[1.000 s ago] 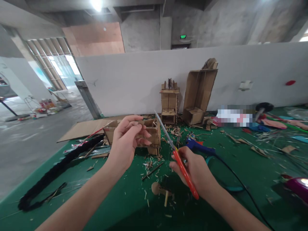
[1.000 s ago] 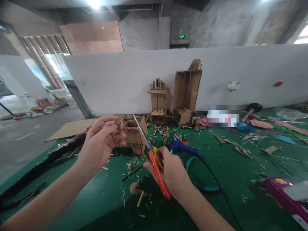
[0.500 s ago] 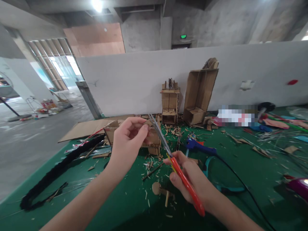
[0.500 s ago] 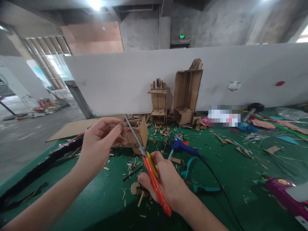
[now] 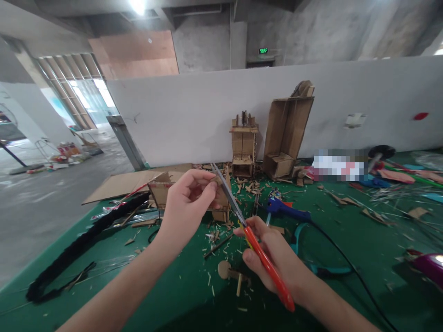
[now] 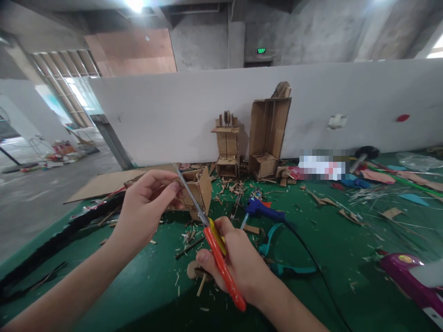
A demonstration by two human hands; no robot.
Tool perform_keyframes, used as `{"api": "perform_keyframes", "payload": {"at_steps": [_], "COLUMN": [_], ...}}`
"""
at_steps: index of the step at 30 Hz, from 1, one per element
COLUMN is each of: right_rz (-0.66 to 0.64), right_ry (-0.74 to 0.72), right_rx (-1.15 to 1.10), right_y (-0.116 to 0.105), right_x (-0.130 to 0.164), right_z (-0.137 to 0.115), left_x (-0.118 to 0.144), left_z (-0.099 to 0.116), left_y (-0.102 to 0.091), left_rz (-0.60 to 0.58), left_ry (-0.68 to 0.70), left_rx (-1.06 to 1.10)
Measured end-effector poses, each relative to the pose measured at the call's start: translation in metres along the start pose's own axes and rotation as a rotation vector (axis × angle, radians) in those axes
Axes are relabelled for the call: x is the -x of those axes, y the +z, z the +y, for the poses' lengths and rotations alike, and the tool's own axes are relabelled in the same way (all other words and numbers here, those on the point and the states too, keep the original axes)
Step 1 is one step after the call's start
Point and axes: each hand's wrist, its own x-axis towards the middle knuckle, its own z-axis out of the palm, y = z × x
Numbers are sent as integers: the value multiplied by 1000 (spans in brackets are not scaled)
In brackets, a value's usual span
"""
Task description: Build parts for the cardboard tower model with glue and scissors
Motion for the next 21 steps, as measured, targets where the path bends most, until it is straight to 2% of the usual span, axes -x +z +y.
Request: {"api": "perform_keyframes", "payload": {"at_steps": [14, 21], "right_rz": [11, 41], "right_ry": [61, 46], "right_rx": [28, 144], "right_y": [0, 2], "right_x": [-1, -1], "right_z": [-2, 5], "left_x": [3, 3], "left_z": [5, 6], "left_y": [1, 2], "left_rz": [12, 2], "left_ry": [48, 26], "left_rx": [-102, -105]}}
